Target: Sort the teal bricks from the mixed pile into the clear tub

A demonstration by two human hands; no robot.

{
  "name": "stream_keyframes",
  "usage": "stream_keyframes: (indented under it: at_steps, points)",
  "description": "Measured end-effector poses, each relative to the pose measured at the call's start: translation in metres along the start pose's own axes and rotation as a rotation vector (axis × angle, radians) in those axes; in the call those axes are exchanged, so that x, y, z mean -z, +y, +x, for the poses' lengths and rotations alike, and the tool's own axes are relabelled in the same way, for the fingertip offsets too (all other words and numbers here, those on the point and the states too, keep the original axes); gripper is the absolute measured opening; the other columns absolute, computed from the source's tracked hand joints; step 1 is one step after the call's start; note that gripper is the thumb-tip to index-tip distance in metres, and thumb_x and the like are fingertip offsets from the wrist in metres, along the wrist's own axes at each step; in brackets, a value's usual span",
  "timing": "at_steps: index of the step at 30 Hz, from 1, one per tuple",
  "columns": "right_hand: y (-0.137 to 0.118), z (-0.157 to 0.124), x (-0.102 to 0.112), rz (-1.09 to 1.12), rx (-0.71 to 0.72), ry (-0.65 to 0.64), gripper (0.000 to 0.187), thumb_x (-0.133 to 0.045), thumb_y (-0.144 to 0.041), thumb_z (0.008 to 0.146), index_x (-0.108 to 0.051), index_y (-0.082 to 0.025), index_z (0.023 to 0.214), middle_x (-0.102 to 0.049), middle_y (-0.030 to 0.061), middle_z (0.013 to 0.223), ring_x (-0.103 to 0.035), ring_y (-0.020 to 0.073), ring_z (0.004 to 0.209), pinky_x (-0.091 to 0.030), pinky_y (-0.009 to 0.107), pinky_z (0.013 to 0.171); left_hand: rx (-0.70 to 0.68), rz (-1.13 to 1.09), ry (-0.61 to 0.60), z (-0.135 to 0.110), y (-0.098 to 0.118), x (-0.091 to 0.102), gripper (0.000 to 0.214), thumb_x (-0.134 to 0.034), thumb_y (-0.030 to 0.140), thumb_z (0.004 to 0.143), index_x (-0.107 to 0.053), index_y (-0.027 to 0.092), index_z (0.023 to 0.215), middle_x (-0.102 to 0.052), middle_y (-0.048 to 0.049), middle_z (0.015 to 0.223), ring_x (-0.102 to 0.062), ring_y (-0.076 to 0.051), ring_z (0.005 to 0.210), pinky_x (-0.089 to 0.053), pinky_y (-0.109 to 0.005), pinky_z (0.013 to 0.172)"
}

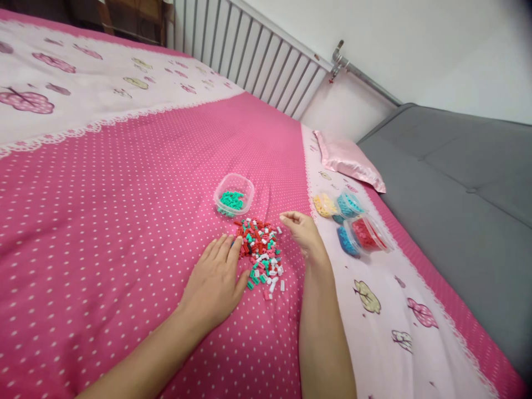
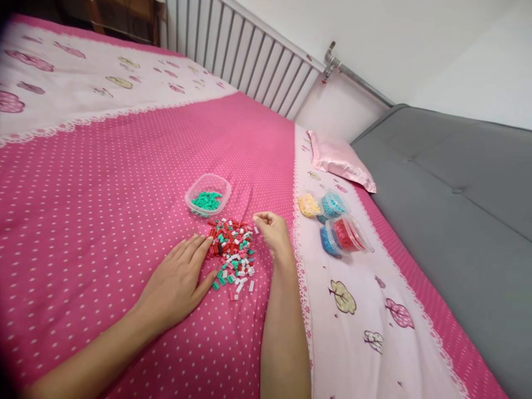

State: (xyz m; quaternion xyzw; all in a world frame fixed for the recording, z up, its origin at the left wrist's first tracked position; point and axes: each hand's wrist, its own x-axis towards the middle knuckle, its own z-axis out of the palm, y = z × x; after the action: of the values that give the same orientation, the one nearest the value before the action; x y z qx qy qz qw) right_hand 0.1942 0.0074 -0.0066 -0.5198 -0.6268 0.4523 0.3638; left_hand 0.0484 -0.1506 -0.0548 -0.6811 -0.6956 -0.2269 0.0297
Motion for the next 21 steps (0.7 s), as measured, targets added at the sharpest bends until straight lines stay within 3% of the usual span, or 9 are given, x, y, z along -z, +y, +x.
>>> stream_keyframes:
  at_steps: [3, 7, 11, 21]
  points:
    - [0.008, 0.002, -0.001, -0.26, 0.033, -0.053, 0.014, -0.065, -0.025, 0.067, -0.067, -0.014, 0.076, -0.065, 0.0001, 0.068, -0.056, 0.0111, 0.063, -0.043, 0.023, 0.063, -0.006, -0.009, 0.004, 0.001, 0.0, 0.0, 0.057, -0.041, 0.042, 0.089, -0.048, 0.004, 0.131, -0.053, -0.0186, 0.134, -0.047, -0.031, 0.125, -0.038, -0.048, 0.106]
    - [0.017, 0.004, -0.004, -0.448, 0.024, -0.138, 0.016, -0.068, -0.025, 0.066, -0.07, -0.015, 0.079, -0.067, 0.0007, 0.068, -0.059, 0.0119, 0.062, -0.042, 0.022, 0.061, -0.003, -0.016, 0.015, 0.001, 0.0, 0.0, 0.057, -0.041, 0.043, 0.089, -0.049, 0.004, 0.13, -0.054, -0.0185, 0.133, -0.048, -0.031, 0.124, -0.038, -0.048, 0.106]
    - [0.018, 0.004, -0.01, -0.59, -0.008, -0.129, 0.014, -0.069, -0.023, 0.067, -0.07, -0.016, 0.079, -0.068, 0.0014, 0.07, -0.061, 0.0124, 0.064, -0.041, 0.021, 0.058, -0.005, -0.004, 0.014, 0.0, 0.0, 0.0, 0.057, -0.042, 0.043, 0.089, -0.049, 0.004, 0.13, -0.054, -0.0185, 0.132, -0.048, -0.032, 0.124, -0.038, -0.048, 0.105]
    - [0.014, 0.002, -0.015, -0.708, -0.04, -0.107, 0.01, -0.068, -0.026, 0.07, -0.071, -0.019, 0.076, -0.071, 0.002, 0.074, -0.063, 0.0136, 0.068, -0.042, 0.02, 0.059, -0.002, 0.018, 0.001, 0.0, 0.001, 0.0, 0.058, -0.041, 0.043, 0.089, -0.049, 0.005, 0.131, -0.054, -0.0175, 0.134, -0.047, -0.031, 0.125, -0.038, -0.047, 0.106]
